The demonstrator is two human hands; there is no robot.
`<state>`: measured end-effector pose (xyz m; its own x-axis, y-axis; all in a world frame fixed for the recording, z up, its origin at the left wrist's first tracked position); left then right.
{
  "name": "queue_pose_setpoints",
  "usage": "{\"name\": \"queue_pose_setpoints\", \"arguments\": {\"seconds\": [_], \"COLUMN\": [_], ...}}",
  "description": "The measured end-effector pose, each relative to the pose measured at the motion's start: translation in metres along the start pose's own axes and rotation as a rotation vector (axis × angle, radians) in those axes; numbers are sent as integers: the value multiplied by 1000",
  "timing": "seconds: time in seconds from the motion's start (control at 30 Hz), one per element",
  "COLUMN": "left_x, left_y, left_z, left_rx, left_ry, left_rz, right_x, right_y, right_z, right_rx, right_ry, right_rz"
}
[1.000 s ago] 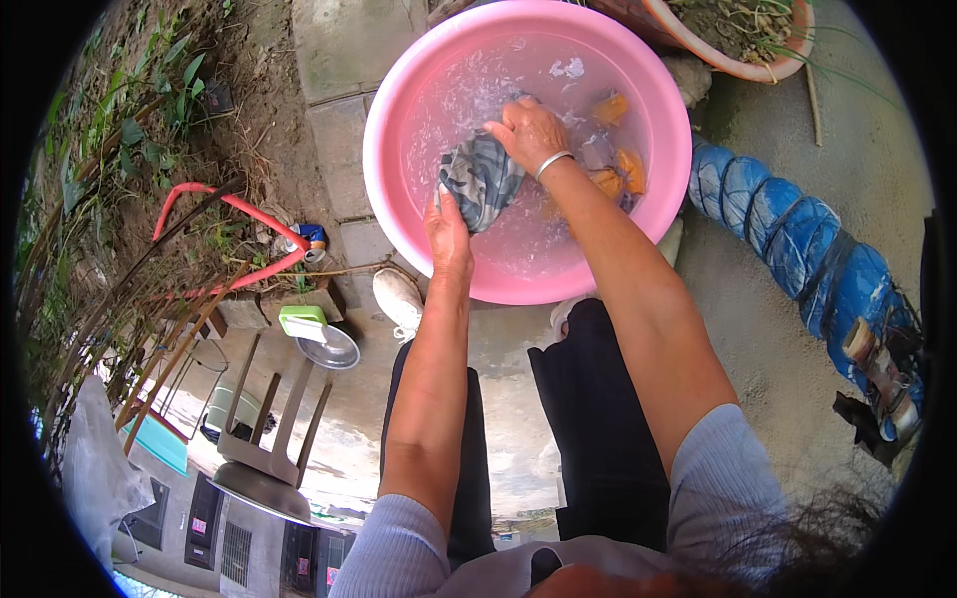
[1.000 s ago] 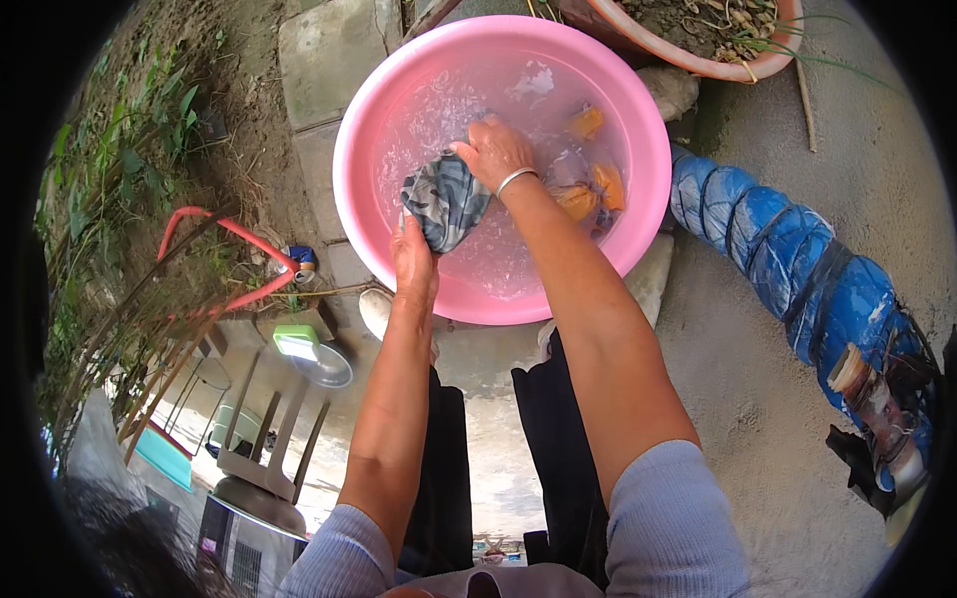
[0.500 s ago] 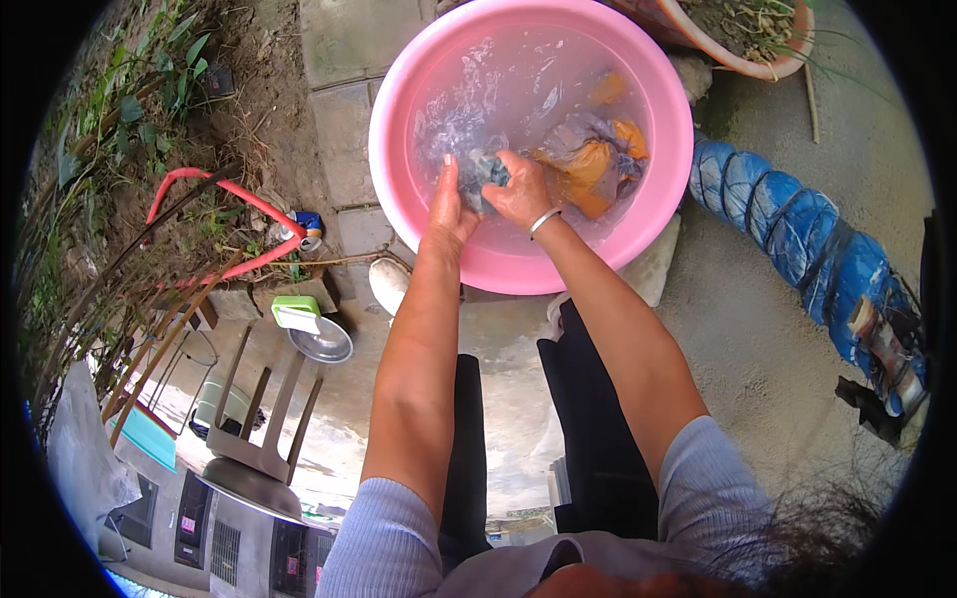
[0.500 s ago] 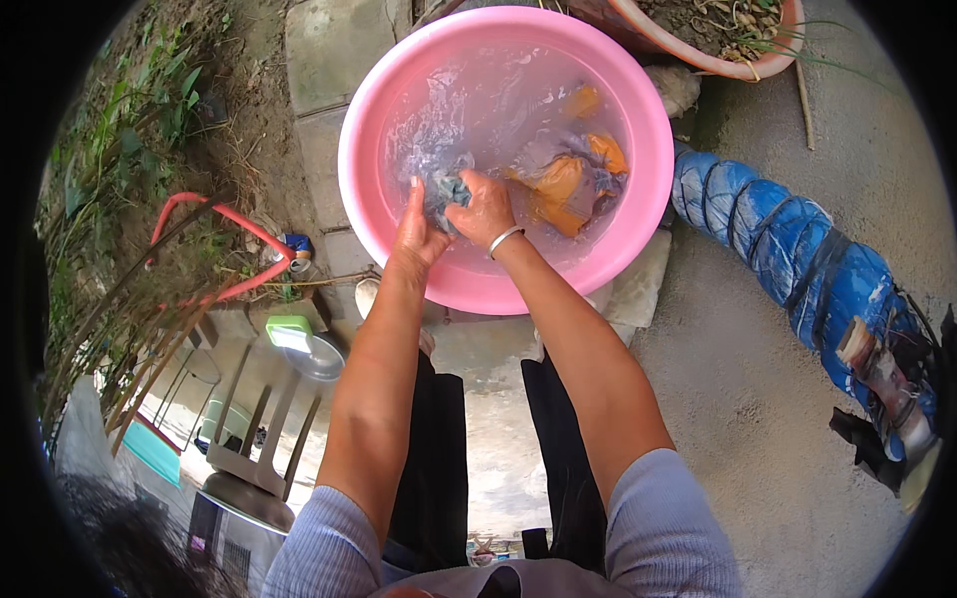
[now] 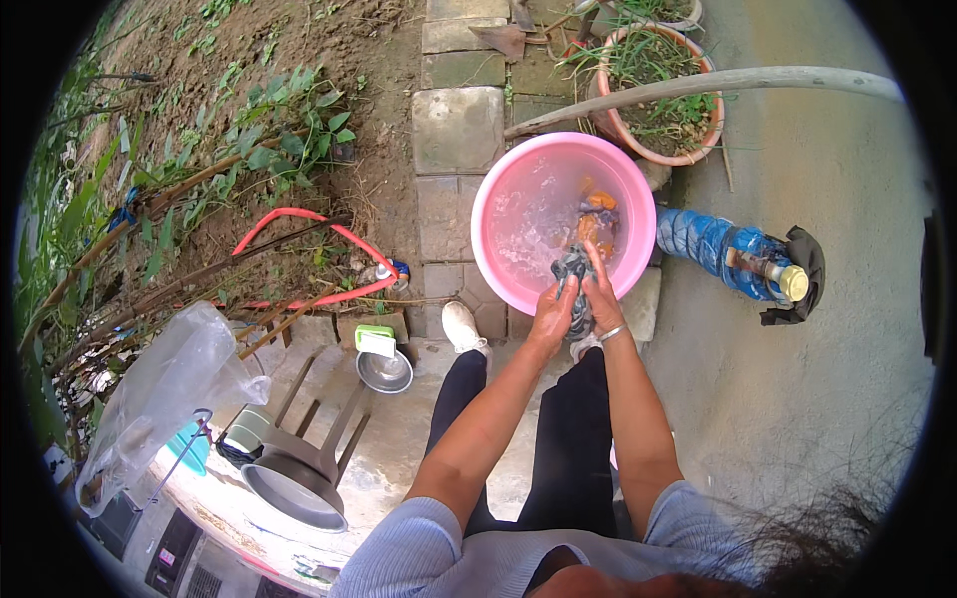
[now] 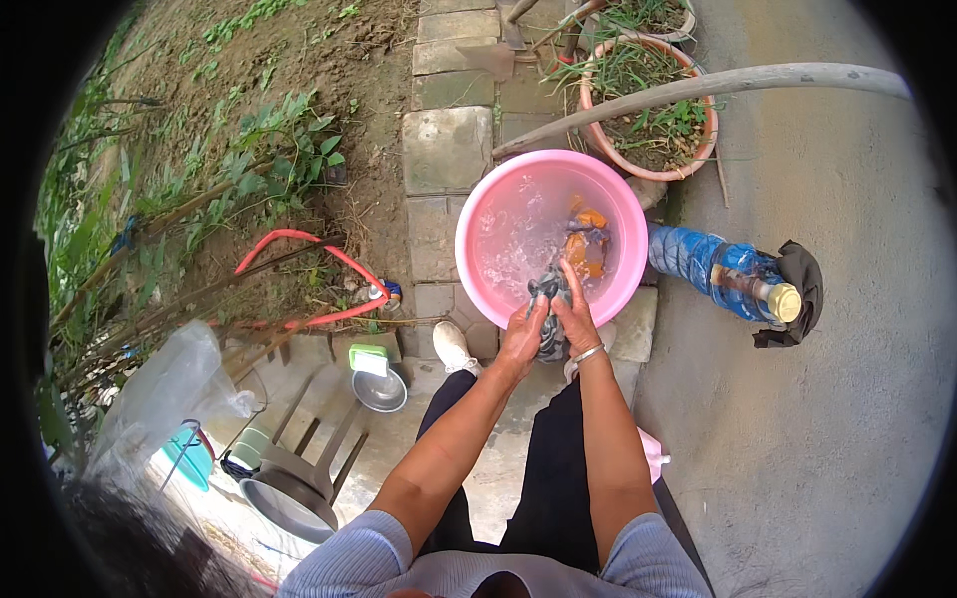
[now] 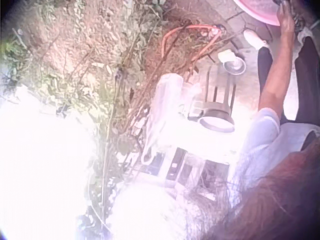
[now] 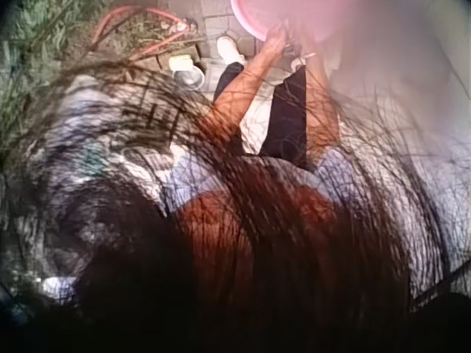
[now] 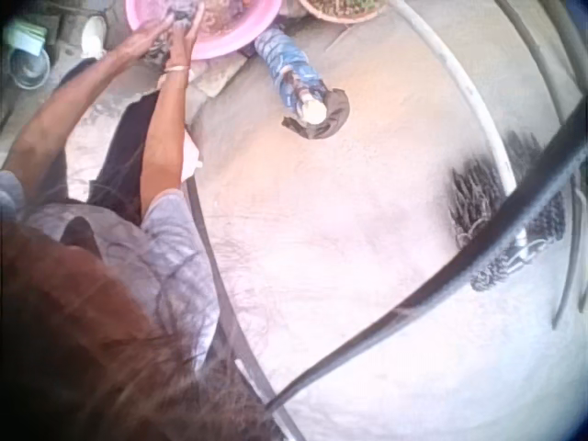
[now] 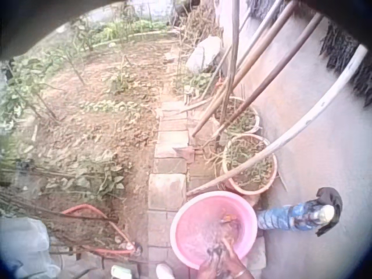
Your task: The person washes clothes by hand in a metal basin, applying soap and scrubbing the fabric. They then rinse the clothes in a pink basin and a blue basin before hanging them on a clothesline to dry.
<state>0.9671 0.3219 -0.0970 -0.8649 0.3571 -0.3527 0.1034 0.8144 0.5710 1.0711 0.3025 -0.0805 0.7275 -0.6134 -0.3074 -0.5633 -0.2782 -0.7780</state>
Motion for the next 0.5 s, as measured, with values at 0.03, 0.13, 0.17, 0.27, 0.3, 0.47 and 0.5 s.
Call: {"name": "queue_pose_setpoints", "arguments": {"seconds": [0.03, 0.13, 0.17, 0.27, 0.3, 0.47, 0.5], "left_x": [-6, -14, -12, -9, -2, -25, -27], "left_y": [9, 46, 48, 60, 52, 84, 82], "left_z": [-8, -20, -20, -25, -24, -69, -65], "left_rx": [66, 110, 155, -59, -157, -172, -297], "left_ry": [-131, -209, -232, 14, 176, 136, 122], "left_rz": [-60, 10, -10, 261, 306, -230, -191], "right_x": [-1, 13, 3, -22, -36, -64, -72], "right_y": [-5, -9, -24, -61, -71, -83, -85], "right_z": [-9, -27, -32, -45, -53, -92, -101], "right_rx": [-35, -6, 91, 424, 541, 925, 934], "right_ry": [-18, 159, 225, 430, 440, 399, 404], "right_rz": [182, 142, 60, -565, -745, -692, -641]}}
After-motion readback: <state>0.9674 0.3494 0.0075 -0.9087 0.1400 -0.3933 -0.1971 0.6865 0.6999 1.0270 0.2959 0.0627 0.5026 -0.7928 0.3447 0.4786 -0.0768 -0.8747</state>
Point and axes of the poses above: each hand's wrist, its own z-axis towards the middle knuckle, its own x-axis out of the back of the hand, y = z × x, the point moved 4 cm from there along z, towards the middle knuckle, and after that the axes turned 11 degrees about z, right-handed, at the moved point
